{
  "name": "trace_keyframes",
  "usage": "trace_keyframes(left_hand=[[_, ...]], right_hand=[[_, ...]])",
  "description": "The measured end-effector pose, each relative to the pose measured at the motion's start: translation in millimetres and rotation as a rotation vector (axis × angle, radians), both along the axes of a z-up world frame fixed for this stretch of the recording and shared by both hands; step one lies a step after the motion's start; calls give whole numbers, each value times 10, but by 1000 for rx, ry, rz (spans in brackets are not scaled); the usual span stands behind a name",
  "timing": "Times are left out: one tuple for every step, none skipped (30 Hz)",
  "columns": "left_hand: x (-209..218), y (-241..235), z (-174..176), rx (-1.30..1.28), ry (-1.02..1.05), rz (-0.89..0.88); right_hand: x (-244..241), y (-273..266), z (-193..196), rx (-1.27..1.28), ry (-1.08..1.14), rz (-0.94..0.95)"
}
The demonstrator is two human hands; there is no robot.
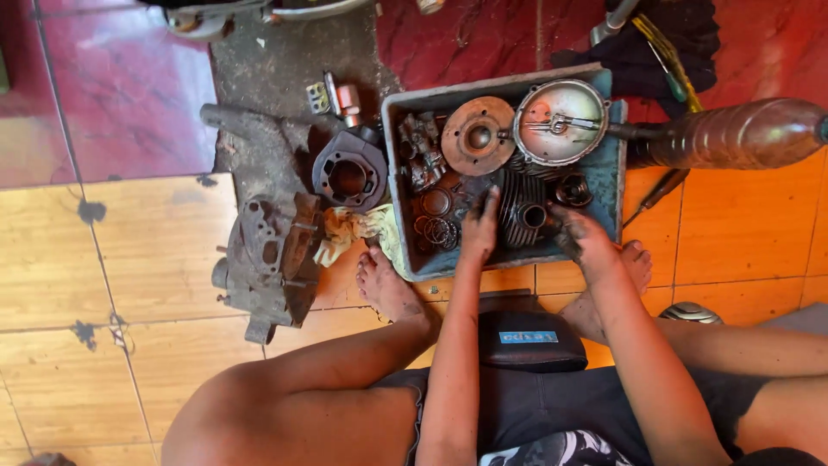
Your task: Inspecting and organizing internal motorcycle engine components in a parts tray during a repair.
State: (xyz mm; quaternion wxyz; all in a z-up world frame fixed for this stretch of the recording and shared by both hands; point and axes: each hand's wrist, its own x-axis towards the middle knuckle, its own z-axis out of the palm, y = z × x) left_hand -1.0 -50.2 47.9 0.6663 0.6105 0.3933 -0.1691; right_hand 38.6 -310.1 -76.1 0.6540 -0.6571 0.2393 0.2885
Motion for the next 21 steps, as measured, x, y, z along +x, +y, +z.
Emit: trace_keyframes(left_hand=[[33, -3, -114, -36, -30, 2], [68, -10, -230, -73, -60, 5], [42, -14, -241, -76, -60, -13], [15, -20, -255, -87, -13, 49], [-5, -17, -272, -96, 32, 114], [-53, -55, -590, -96, 31, 99], [-101, -64, -906, -54, 45, 25], [-145, -71, -1220, -12, 60, -48], [-113, -96, -1324, -8, 60, -64], [-81, -125, -1428, -74, 126, 56], [-20, -159, -1535, -139, 187, 172], [10, -141, -1366, -135, 183, 153], [21, -138, -1192, -160, 159, 178], [33, -131, -1020, -185, 135, 203], [11, -112, -1285, -177, 135, 193], [-10, -80, -1551, -225, 127, 199], [-16, -47, -1816, -272, 119, 206], [-18, 22, -2068, -265, 119, 195], [-30, 57, -2322, -346, 108, 212], [-39, 103, -2579, -427, 98, 230], [-85, 68, -2389, -421, 102, 230]], right_hand=[[-39, 256, 253, -93, 5, -167], [-71, 508, 505, -185, 10, -334], [-73, 559, 446, -187, 11, -352], [-74, 607, 383, -311, -106, -337], [-59, 663, 315, -433, -223, -317], [-78, 732, 395, -436, -222, -332], [-89, 830, 469, -424, -188, -319], [-96, 926, 546, -412, -155, -305], [-66, 948, 520, -411, -151, -321], [-35, 963, 495, -410, -135, -320], [18, 972, 468, -409, -124, -325], [57, 1007, 675, -407, -124, -345], [81, 1026, 887, -347, -61, -308], [108, 1048, 1097, -285, 1, -271], [103, 1008, 998, -278, 4, -282], [97, 977, 899, -271, 22, -234], [103, 945, 801, -264, 39, -187], [111, 833, 469, -257, 41, -198], [113, 695, 143, -162, 99, -149], [114, 567, -187, -66, 155, -99], [95, 530, -10, -61, 159, -99]])
